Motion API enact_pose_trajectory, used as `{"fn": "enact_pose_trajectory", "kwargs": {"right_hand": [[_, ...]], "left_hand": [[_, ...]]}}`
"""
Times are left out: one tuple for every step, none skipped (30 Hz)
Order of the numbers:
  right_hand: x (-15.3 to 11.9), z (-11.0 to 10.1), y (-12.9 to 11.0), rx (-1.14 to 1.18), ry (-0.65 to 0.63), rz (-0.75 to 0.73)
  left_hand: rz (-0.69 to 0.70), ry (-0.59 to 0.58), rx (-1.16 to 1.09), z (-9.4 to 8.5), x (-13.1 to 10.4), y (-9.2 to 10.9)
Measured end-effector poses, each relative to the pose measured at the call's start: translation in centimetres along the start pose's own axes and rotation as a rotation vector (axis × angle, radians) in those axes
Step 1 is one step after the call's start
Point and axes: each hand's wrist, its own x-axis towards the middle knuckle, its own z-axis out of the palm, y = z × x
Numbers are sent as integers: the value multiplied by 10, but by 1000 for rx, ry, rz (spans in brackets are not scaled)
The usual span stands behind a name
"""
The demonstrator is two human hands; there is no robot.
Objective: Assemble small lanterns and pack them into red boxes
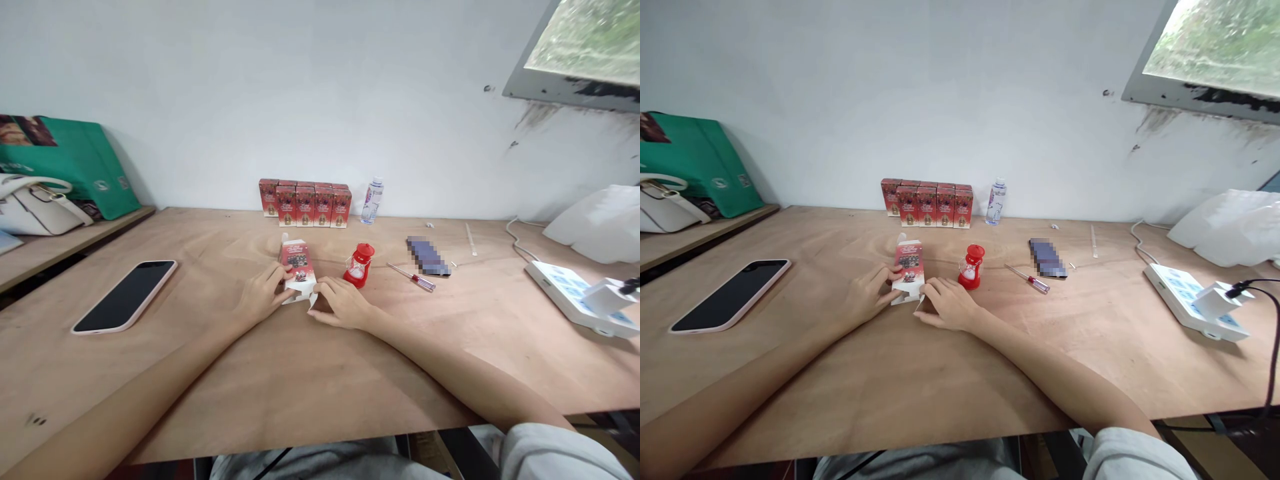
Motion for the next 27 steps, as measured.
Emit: {"fn": "enact_pose_trajectory", "kwargs": {"right_hand": [[0, -1, 0, 9, -6, -2], [1, -2, 0, 14, -12, -5], [1, -3, -1, 15, -15, -7], [1, -3, -1, 12, -16, -6], [2, -4, -1, 6, -16, -4], [2, -4, -2, -4, -17, -3], [2, -3, -2, -21, -18, -4], [2, -3, -2, -43, -19, -10], [1, -2, -2, -66, -19, -23], [1, -1, -2, -89, -17, -36], [0, 0, -1, -107, -8, -46], [0, 1, -1, -117, 3, -49], [-1, 2, -1, -119, 13, -46], [-1, 2, 0, -115, 19, -39], [-1, 2, 0, -107, 21, -29], [-2, 1, 0, -97, 19, -18], [-2, 1, 0, -87, 15, -8], [-2, 0, 0, -81, 14, 1], [-2, 0, 0, -79, 16, 4], [-2, 0, 0, -83, 19, 2], [-2, 0, 1, -90, 20, -3], [-2, 0, 1, -97, 16, -9], [-2, 0, 1, -104, 5, -15], [-2, 0, 1, -110, -11, -18], [-2, 0, 1, -114, -29, -19], [-2, 0, 1, -117, -45, -17], [-2, 0, 1, -121, -58, -15]], "left_hand": [[-10, -1, 22, 0, 0, 0], [-13, -2, 44, 0, -1, 1], [-13, 0, 66, 0, -1, 1], [-10, 2, 87, 0, 0, 1], [-6, 2, 106, 0, 0, 2], [-3, 5, 122, -1, 0, 2], [-1, 11, 135, -1, 1, 3], [2, 23, 141, -2, 2, 4], [4, 38, 140, -2, 2, 5], [6, 55, 131, -2, 2, 6], [6, 74, 115, -2, 3, 6], [3, 88, 96, -2, 3, 7], [-2, 96, 77, -2, 3, 7], [-8, 99, 64, -2, 2, 7], [-16, 96, 56, -1, 2, 7], [-23, 90, 52, -1, 2, 7], [-28, 83, 49, -1, 2, 7], [-28, 77, 46, 0, 1, 6], [-26, 73, 40, 0, 1, 6], [-21, 71, 32, 1, 1, 6], [-15, 69, 23, 1, 1, 5], [-11, 66, 15, 2, 1, 4], [-11, 58, 8, 2, 1, 4], [-14, 48, 3, 2, 1, 3], [-18, 36, 2, 2, 1, 3], [-23, 25, 7, 2, 1, 2], [-26, 16, 17, 2, 1, 2]]}}
